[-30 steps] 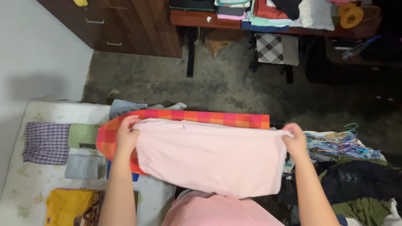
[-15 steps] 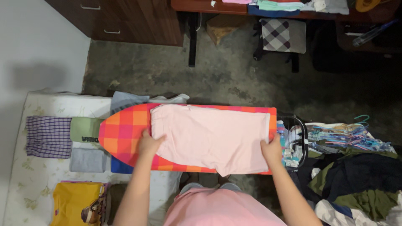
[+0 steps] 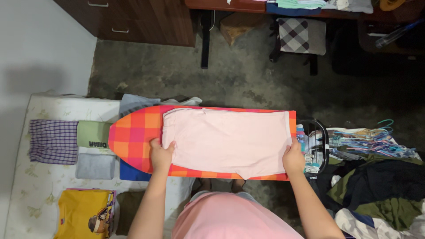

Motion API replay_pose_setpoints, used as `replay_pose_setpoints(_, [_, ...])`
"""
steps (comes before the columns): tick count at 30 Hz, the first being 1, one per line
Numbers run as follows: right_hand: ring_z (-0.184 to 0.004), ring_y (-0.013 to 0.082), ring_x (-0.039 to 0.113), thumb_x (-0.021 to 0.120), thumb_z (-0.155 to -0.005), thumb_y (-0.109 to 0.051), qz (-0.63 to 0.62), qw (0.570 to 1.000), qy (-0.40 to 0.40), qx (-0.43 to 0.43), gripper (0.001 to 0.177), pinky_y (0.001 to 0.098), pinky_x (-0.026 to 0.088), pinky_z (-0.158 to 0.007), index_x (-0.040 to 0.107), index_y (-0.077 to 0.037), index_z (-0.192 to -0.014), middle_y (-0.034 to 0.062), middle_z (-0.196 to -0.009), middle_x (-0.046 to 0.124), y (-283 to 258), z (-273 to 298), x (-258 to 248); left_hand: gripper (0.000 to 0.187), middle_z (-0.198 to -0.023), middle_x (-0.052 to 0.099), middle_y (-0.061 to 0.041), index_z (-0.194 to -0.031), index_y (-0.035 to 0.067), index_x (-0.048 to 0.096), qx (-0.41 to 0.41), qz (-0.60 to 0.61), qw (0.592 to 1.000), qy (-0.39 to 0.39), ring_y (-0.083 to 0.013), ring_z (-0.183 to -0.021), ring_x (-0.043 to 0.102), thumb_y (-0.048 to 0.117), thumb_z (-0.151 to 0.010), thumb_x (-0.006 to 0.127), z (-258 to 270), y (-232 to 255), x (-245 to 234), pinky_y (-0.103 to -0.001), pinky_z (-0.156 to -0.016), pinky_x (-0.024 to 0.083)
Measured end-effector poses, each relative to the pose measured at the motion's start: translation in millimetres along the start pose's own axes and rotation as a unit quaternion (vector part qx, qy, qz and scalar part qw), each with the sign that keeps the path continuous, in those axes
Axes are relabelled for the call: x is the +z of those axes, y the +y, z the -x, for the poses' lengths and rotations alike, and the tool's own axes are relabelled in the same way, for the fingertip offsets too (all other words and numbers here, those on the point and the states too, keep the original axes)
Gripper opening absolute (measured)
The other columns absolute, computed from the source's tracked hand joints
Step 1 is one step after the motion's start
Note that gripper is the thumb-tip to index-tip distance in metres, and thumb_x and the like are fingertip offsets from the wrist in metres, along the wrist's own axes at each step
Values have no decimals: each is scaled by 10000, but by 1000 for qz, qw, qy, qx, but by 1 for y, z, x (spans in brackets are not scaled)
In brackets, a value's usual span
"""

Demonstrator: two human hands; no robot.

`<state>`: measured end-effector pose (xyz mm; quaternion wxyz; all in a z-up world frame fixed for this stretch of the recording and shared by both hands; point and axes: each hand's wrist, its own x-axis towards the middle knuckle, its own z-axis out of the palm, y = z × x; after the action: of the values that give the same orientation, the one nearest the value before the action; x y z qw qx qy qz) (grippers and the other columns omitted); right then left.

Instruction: The person folds a yellow t-shirt, pink shorts, and black shorts on an ironing board, then places each folded item onto a stack on a bed.

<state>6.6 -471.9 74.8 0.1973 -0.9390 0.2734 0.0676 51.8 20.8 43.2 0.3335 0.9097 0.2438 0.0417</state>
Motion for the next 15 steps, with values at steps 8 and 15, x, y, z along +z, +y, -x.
replay_pose_setpoints(8, [-1137,331,573,721,-783,-190,35,844,-46,-533,464,480,434,-991,616,-68,-1218,132,-1174,604,-13,79,24,298,-1145,624,-82,-1079,88,671,497,-193,821,-206,-287,-1144,546,171,-797,621,65,21,-24,-493,-998,417])
replay_pose_setpoints(15, [-1071,334,539,737,-781,-159,81,845,-134,-512,441,464,428,-952,621,-77,-1198,131,-1077,582,-26,80,36,485,-1258,629,-59,-1243,89,655,494,-158,842,-150,-275,-1172,558,105,-764,584,82,-23,-1,-463,-1021,410])
